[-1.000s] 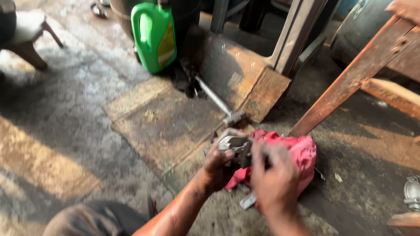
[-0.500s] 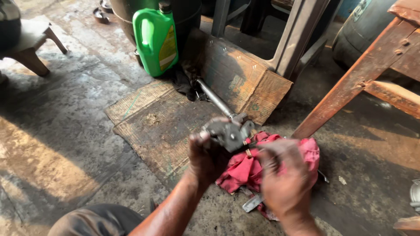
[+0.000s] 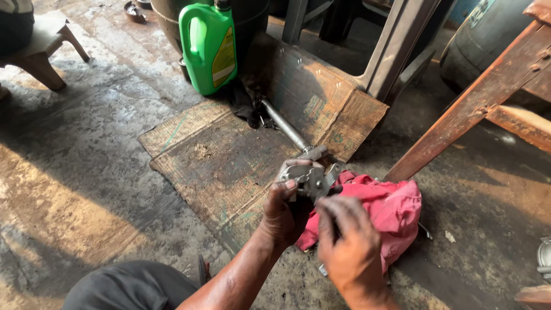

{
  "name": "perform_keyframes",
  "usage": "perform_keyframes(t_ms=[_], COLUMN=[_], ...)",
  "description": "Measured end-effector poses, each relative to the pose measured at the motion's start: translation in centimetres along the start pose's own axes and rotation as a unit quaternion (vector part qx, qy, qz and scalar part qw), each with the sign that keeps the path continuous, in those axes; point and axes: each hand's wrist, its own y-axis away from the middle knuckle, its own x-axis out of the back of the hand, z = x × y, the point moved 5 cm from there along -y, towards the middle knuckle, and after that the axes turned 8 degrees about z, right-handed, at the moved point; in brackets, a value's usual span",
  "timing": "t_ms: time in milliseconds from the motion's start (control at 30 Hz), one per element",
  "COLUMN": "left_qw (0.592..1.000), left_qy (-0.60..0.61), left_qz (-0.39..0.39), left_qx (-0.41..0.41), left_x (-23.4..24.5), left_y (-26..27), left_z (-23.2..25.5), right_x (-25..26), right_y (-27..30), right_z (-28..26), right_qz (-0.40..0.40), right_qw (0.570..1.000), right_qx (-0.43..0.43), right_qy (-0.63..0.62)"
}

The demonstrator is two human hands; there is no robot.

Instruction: The person cleans a small metal mechanical part with a red cloth, then picks up a larger engine casing and scrapes its interior surfaces with a metal tool.

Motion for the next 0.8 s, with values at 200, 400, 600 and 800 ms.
perform_keyframes(t_ms=[200,400,600,800], left_qw=[1.0,1.0,1.0,1.0], left_qy=[0.015,0.016,0.012,0.004], left_qz=[0.001,0.006,0.017,0.016], left_qx=[0.001,-0.01,-0.014,-0.018], left_x=[0.3,0.6,0.9,0.6], left_y=[0.0,-0.1,-0.2,0.1], left_z=[0.0,0.3,0.3,0.3], right_x=[0.1,0.2,-0.1,-0.1], right_y=[-0.5,0.1,0.4,0.7], right_z=[-0.8,-0.2,0.5,0.5], right_qz=[0.03,0.023,0.025,0.015], right_qw=[0.999,0.998,0.997,0.997], right_qx=[-0.014,-0.039,-0.057,-0.052], right_qy=[0.002,-0.037,-0.051,-0.056])
